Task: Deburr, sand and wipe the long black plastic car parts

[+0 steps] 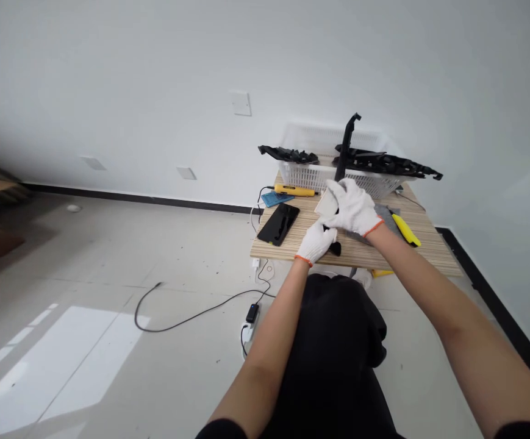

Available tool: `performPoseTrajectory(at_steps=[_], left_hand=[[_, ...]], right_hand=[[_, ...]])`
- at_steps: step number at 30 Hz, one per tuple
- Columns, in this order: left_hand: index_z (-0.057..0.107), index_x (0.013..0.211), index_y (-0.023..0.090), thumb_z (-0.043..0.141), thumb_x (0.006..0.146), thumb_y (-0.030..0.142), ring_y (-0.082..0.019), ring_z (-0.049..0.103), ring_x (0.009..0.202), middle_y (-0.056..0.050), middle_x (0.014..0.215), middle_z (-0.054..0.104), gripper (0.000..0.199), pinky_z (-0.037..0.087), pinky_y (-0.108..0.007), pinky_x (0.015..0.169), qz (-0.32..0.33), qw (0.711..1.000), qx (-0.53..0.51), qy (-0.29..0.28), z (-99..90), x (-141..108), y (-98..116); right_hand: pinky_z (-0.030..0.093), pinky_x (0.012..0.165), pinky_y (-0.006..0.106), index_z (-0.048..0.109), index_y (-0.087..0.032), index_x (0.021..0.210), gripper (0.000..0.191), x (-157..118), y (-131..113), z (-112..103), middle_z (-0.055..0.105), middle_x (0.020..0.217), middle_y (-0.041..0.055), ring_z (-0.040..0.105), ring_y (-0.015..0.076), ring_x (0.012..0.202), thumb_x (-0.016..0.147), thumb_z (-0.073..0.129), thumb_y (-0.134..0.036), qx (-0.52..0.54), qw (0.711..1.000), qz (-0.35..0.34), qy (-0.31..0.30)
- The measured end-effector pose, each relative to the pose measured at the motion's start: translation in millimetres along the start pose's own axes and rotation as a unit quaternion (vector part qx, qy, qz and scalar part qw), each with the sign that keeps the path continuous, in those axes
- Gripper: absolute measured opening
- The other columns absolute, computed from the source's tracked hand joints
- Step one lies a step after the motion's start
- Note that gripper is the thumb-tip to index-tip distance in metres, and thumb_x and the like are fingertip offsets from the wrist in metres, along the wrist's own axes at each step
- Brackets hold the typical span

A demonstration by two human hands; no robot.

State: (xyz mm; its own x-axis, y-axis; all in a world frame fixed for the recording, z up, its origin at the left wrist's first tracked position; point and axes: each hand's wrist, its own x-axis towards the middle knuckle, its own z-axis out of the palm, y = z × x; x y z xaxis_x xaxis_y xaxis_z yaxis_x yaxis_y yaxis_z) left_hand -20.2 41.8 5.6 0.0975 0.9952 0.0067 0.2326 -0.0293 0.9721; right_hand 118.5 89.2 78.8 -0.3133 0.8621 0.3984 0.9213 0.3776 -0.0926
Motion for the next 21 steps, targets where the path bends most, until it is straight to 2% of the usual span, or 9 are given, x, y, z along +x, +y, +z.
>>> performPoseTrajectory(at_steps=[3,7,8,11,12,15,16,19,21], left_hand=[[0.066,0.096,0.019,0.055,0.083,0.025,-0.018,0.061,0.077,0.000,0.075,0.066,0.018,0.046,-0.029,0.075,0.026,0.999,-0.025,-0.003,-0.1,0,-3],[0.065,0.086,0.018,0.057,0.075,0.021,-0.017,0.059,0.076,0.000,0.075,0.066,0.013,0.043,-0.028,0.071,0.039,0.999,-0.022,-0.001,-1.1,1,-5],[0.065,0.086,0.018,0.057,0.074,0.020,-0.016,0.059,0.076,0.000,0.076,0.066,0.014,0.043,-0.028,0.070,0.038,0.999,-0.023,-0.001,-1.4,1,-5],[0.067,0.094,0.018,0.056,0.073,0.019,-0.016,0.055,0.067,0.002,0.068,0.062,0.023,0.042,-0.028,0.065,0.020,0.998,-0.050,-0.012,-1.7,0,-3],[0.067,0.093,0.018,0.055,0.073,0.019,-0.015,0.055,0.066,0.003,0.067,0.061,0.023,0.042,-0.028,0.064,0.021,0.998,-0.054,-0.015,-1.7,0,-3],[0.063,0.080,0.018,0.055,0.073,0.018,-0.015,0.054,0.067,0.002,0.066,0.060,0.011,0.040,-0.028,0.064,0.036,0.998,-0.043,-0.018,-1.7,1,-2],[0.063,0.080,0.018,0.054,0.073,0.018,-0.015,0.053,0.066,0.002,0.066,0.059,0.011,0.040,-0.027,0.064,0.036,0.998,-0.047,-0.019,-1.8,1,-2],[0.065,0.092,0.018,0.053,0.074,0.017,-0.014,0.052,0.064,0.004,0.064,0.057,0.021,0.041,-0.027,0.064,0.020,0.996,-0.078,-0.021,-2.6,0,-2],[0.064,0.087,0.018,0.054,0.074,0.017,-0.014,0.051,0.065,0.004,0.064,0.057,0.016,0.040,-0.027,0.064,0.018,0.997,-0.072,-0.012,-3.6,-1,-1]], right_hand=[[0.052,0.100,0.059,0.048,-0.020,0.153,0.106,3,19,8,0.046,0.142,0.0202,0.062,0.0418,0.118,0.062,0.078,-0.067,0.037,0.992,0.091,0.079],[0.053,0.104,0.055,0.054,-0.028,0.148,0.103,2,24,14,0.042,0.145,0.0139,0.061,0.0384,0.121,0.057,0.084,-0.065,0.083,0.996,-0.010,0.040],[0.053,0.105,0.055,0.055,-0.029,0.147,0.100,2,23,15,0.041,0.145,0.0135,0.061,0.0379,0.122,0.058,0.084,-0.065,0.087,0.995,-0.008,0.042],[0.052,0.104,0.055,0.053,-0.026,0.148,0.092,4,20,15,0.041,0.143,0.0160,0.063,0.0370,0.119,0.068,0.078,-0.064,0.096,0.985,0.088,0.113],[0.053,0.104,0.055,0.053,-0.026,0.149,0.093,5,19,15,0.041,0.143,0.0159,0.063,0.0367,0.118,0.067,0.078,-0.064,0.099,0.985,0.087,0.113],[0.054,0.103,0.054,0.054,-0.031,0.147,0.099,8,16,18,0.041,0.144,0.0121,0.065,0.0351,0.115,0.058,0.084,-0.062,0.102,0.993,0.016,0.050],[0.054,0.104,0.054,0.055,-0.031,0.146,0.098,8,15,20,0.041,0.144,0.0117,0.064,0.0348,0.115,0.058,0.084,-0.061,0.105,0.993,0.021,0.052],[0.053,0.105,0.053,0.053,-0.026,0.146,0.094,11,11,23,0.041,0.143,0.0144,0.063,0.0352,0.119,0.065,0.080,-0.063,0.120,0.976,0.114,0.142],[0.053,0.104,0.053,0.051,-0.025,0.147,0.097,12,7,23,0.040,0.146,0.0151,0.063,0.0359,0.119,0.064,0.080,-0.064,0.121,0.979,0.095,0.131]])
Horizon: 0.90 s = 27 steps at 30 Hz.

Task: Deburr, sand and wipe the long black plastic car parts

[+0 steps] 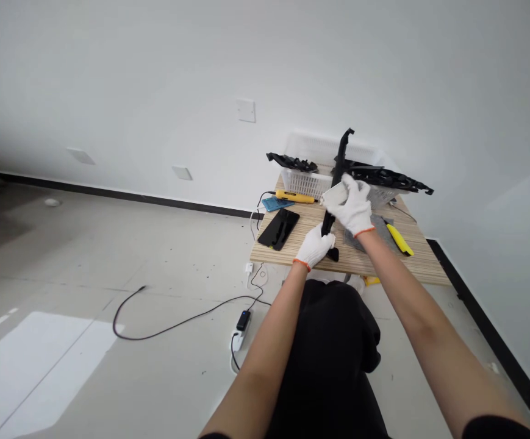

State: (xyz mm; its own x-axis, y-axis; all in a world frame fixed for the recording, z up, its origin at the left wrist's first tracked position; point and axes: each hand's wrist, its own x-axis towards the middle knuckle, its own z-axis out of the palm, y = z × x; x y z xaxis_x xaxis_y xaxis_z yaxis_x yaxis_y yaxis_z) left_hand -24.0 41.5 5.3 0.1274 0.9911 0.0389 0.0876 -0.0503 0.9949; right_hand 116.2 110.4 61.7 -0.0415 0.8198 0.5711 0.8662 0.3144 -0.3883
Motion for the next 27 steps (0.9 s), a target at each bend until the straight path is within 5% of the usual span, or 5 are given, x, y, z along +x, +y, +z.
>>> performPoseTrajectory(at_steps=[6,10,14,22,27], left_hand=[[0.066,0.094,0.018,0.055,0.075,0.017,-0.016,0.054,0.068,0.002,0.068,0.061,0.021,0.043,-0.028,0.068,-0.003,1.000,0.003,0.003,-1.7,-2,2],[0.065,0.085,0.017,0.056,0.077,0.018,-0.017,0.057,0.073,-0.001,0.072,0.064,0.012,0.045,-0.029,0.071,0.010,1.000,0.017,0.013,-2.2,-3,0],[0.067,0.094,0.018,0.054,0.078,0.017,-0.016,0.058,0.071,0.001,0.072,0.064,0.020,0.045,-0.028,0.072,0.010,1.000,0.011,0.004,-3.0,-5,-2],[0.067,0.093,0.018,0.054,0.077,0.018,-0.016,0.056,0.068,0.001,0.068,0.063,0.021,0.044,-0.028,0.070,0.013,1.000,0.018,0.002,-3.7,-8,-3],[0.065,0.084,0.018,0.053,0.080,0.019,-0.017,0.058,0.076,-0.002,0.075,0.066,0.013,0.045,-0.029,0.077,0.030,0.999,0.032,0.002,-3.8,-3,-8]], right_hand=[[0.052,0.101,0.057,0.047,-0.020,0.149,0.096,-2,-7,-5,0.043,0.144,0.0208,0.066,0.0374,0.114,0.069,0.075,-0.066,-0.004,0.996,0.090,0.023],[0.054,0.101,0.057,0.047,-0.026,0.150,0.106,-7,-7,-11,0.045,0.149,0.0170,0.066,0.0387,0.116,0.058,0.083,-0.065,-0.021,0.996,-0.022,-0.081],[0.048,0.107,0.059,0.039,-0.020,0.154,0.104,-8,1,-15,0.049,0.146,0.0211,0.058,0.0400,0.127,0.068,0.076,-0.067,0.003,0.997,0.066,0.026],[0.051,0.107,0.054,0.037,-0.023,0.153,0.097,-6,-4,-20,0.051,0.147,0.0178,0.058,0.0365,0.130,0.073,0.073,-0.063,-0.004,0.999,0.039,-0.001],[0.055,0.100,0.055,0.039,-0.024,0.155,0.114,-14,-17,-26,0.043,0.154,0.0172,0.064,0.0408,0.120,0.058,0.081,-0.068,-0.104,0.979,-0.072,-0.161]])
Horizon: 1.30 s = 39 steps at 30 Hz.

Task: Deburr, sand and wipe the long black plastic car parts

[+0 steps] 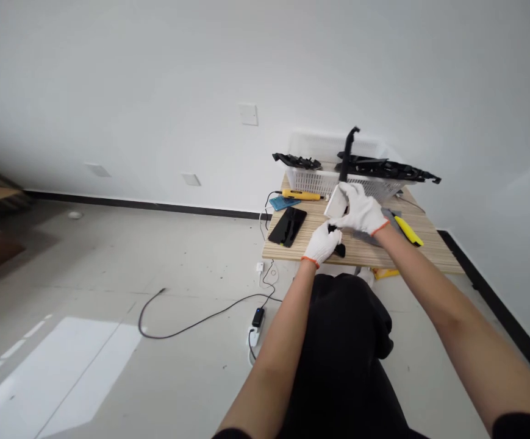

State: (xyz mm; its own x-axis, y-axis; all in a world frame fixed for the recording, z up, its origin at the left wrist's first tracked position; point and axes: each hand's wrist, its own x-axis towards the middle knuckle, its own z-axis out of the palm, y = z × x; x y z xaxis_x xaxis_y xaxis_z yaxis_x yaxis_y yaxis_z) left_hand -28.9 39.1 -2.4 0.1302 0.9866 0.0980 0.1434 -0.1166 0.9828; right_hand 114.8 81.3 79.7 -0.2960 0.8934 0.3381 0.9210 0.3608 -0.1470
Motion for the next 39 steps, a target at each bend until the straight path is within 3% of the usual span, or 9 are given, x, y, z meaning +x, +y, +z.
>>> performPoseTrajectory(at_steps=[5,10,14,19,23,31,33,36,39], left_hand=[[0.063,0.078,0.018,0.056,0.081,0.022,-0.018,0.059,0.075,-0.003,0.074,0.067,0.009,0.045,-0.030,0.076,-0.021,1.000,0.018,0.001,1.0,3,-4],[0.064,0.092,0.019,0.051,0.081,0.018,-0.015,0.057,0.068,0.001,0.070,0.063,0.017,0.045,-0.027,0.070,-0.017,1.000,-0.021,-0.006,3.4,0,-4],[0.062,0.082,0.019,0.051,0.078,0.017,-0.015,0.057,0.070,0.001,0.070,0.063,0.012,0.044,-0.027,0.071,-0.003,1.000,-0.017,0.000,4.0,-1,-5],[0.063,0.088,0.020,0.052,0.078,0.018,-0.016,0.056,0.068,0.002,0.068,0.062,0.015,0.043,-0.027,0.069,-0.008,1.000,-0.028,-0.013,2.6,-1,-5],[0.054,0.073,0.021,0.050,0.079,0.017,-0.015,0.056,0.070,0.002,0.068,0.060,0.009,0.042,-0.028,0.071,0.001,1.000,-0.011,0.000,1.0,-2,0],[0.056,0.074,0.021,0.051,0.081,0.021,-0.016,0.056,0.073,0.001,0.070,0.063,0.009,0.041,-0.028,0.071,-0.014,1.000,0.014,0.016,-0.5,-4,1],[0.060,0.081,0.021,0.052,0.081,0.020,-0.017,0.057,0.073,0.000,0.071,0.064,0.008,0.043,-0.028,0.072,-0.016,1.000,0.003,0.017,0.8,-5,-1],[0.064,0.095,0.020,0.052,0.081,0.020,-0.016,0.059,0.071,0.001,0.070,0.063,0.019,0.045,-0.028,0.073,-0.016,0.999,-0.032,0.012,2.8,-4,-4],[0.065,0.098,0.019,0.051,0.081,0.019,-0.016,0.059,0.071,0.001,0.071,0.064,0.022,0.046,-0.028,0.073,-0.010,0.999,-0.041,0.011,2.8,-5,-3]], right_hand=[[0.057,0.090,0.054,0.035,-0.023,0.157,0.108,-1,-15,5,0.039,0.154,0.0202,0.067,0.0401,0.111,0.068,0.073,-0.070,-0.039,0.997,0.054,0.031],[0.054,0.096,0.053,0.026,-0.014,0.160,0.104,6,2,5,0.040,0.150,0.0255,0.065,0.0388,0.113,0.079,0.064,-0.067,0.024,0.980,0.160,0.119],[0.055,0.098,0.055,0.038,-0.024,0.155,0.112,2,12,-3,0.041,0.152,0.0176,0.066,0.0404,0.113,0.061,0.080,-0.069,0.025,0.998,0.048,0.029],[0.054,0.101,0.055,0.037,-0.022,0.157,0.105,-7,10,-10,0.043,0.153,0.0195,0.065,0.0406,0.119,0.070,0.074,-0.068,0.047,0.988,0.119,0.087],[0.052,0.107,0.054,0.042,-0.029,0.157,0.104,-9,4,-6,0.035,0.163,0.0121,0.062,0.0400,0.126,0.066,0.079,-0.063,0.032,0.999,0.023,-0.008],[0.057,0.095,0.059,0.022,-0.026,0.167,0.103,-1,-31,-4,0.018,0.172,0.0207,0.069,0.0417,0.113,0.082,0.062,-0.068,-0.047,0.994,0.093,-0.017],[0.056,0.095,0.061,0.028,-0.026,0.165,0.101,4,-32,-13,0.029,0.169,0.0199,0.069,0.0430,0.113,0.081,0.066,-0.067,-0.043,0.994,0.101,-0.024],[0.057,0.098,0.055,0.053,-0.026,0.149,0.065,13,-22,-30,0.062,0.145,0.0125,0.070,0.0360,0.114,0.091,0.058,-0.055,0.056,0.994,0.090,0.039],[0.064,0.081,0.046,0.059,-0.024,0.140,0.055,16,-10,-39,0.075,0.116,0.0102,0.075,0.0268,0.088,0.092,0.058,-0.051,0.229,0.964,0.125,0.061]])
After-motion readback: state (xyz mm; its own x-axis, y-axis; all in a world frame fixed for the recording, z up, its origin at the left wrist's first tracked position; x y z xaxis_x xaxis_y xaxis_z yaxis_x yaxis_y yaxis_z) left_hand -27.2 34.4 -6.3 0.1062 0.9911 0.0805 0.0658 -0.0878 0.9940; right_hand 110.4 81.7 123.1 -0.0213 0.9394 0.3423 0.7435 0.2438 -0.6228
